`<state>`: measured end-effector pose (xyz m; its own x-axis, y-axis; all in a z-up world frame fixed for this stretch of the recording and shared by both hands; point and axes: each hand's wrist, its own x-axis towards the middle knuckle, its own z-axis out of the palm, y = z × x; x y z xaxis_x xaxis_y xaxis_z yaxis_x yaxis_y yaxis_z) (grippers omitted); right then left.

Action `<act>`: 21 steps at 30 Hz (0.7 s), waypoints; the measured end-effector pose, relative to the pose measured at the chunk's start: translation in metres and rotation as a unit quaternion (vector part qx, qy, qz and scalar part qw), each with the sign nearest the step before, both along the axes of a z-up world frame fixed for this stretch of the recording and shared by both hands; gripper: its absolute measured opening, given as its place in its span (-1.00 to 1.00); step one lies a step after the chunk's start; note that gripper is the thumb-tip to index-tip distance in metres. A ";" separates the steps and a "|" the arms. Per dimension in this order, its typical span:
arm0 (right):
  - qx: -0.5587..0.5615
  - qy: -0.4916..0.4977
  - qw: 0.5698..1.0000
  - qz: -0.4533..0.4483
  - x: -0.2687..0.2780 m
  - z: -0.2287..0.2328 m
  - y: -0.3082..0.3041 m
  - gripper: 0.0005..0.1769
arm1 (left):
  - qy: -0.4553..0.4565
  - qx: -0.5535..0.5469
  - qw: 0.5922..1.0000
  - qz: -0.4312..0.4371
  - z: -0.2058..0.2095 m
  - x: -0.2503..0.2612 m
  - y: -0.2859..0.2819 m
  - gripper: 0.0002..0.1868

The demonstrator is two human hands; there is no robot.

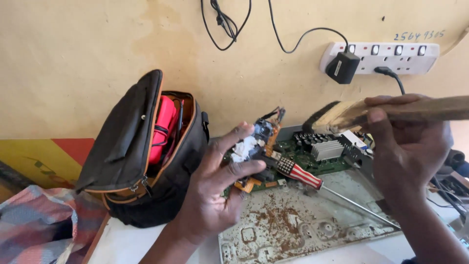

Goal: The person uses a screwdriver to remove screws from a circuit board and then uses a multimeter to test components. They also use a brush to clean a small electronic part and continue working on the board with the screwdriver.

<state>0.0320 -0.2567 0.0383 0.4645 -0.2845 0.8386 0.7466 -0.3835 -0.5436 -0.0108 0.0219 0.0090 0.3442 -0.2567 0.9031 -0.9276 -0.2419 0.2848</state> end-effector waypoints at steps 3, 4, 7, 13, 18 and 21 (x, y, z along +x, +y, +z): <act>0.031 0.001 0.999 0.033 -0.001 0.003 -0.003 -0.75 | -0.024 0.065 0.997 -0.028 -0.005 0.003 0.004 -0.47; 0.048 0.005 0.998 0.046 -0.002 0.004 -0.004 -0.73 | -0.044 0.102 0.993 -0.036 -0.008 0.006 0.005 -0.59; 0.164 0.026 0.954 0.250 -0.005 0.008 -0.009 -0.79 | -0.057 0.148 0.987 -0.022 -0.016 0.006 0.007 -0.59; -0.069 0.046 0.996 0.029 -0.025 0.007 0.019 -0.72 | -0.076 0.142 0.987 0.007 -0.016 0.006 0.006 -0.66; 0.010 0.014 0.997 0.071 -0.011 0.011 -0.006 -0.72 | -0.109 0.118 0.986 0.041 -0.006 0.002 0.005 -0.64; 0.033 0.055 0.995 0.083 -0.010 0.020 0.003 -0.73 | -0.124 0.089 0.987 0.054 -0.003 0.002 0.003 -0.68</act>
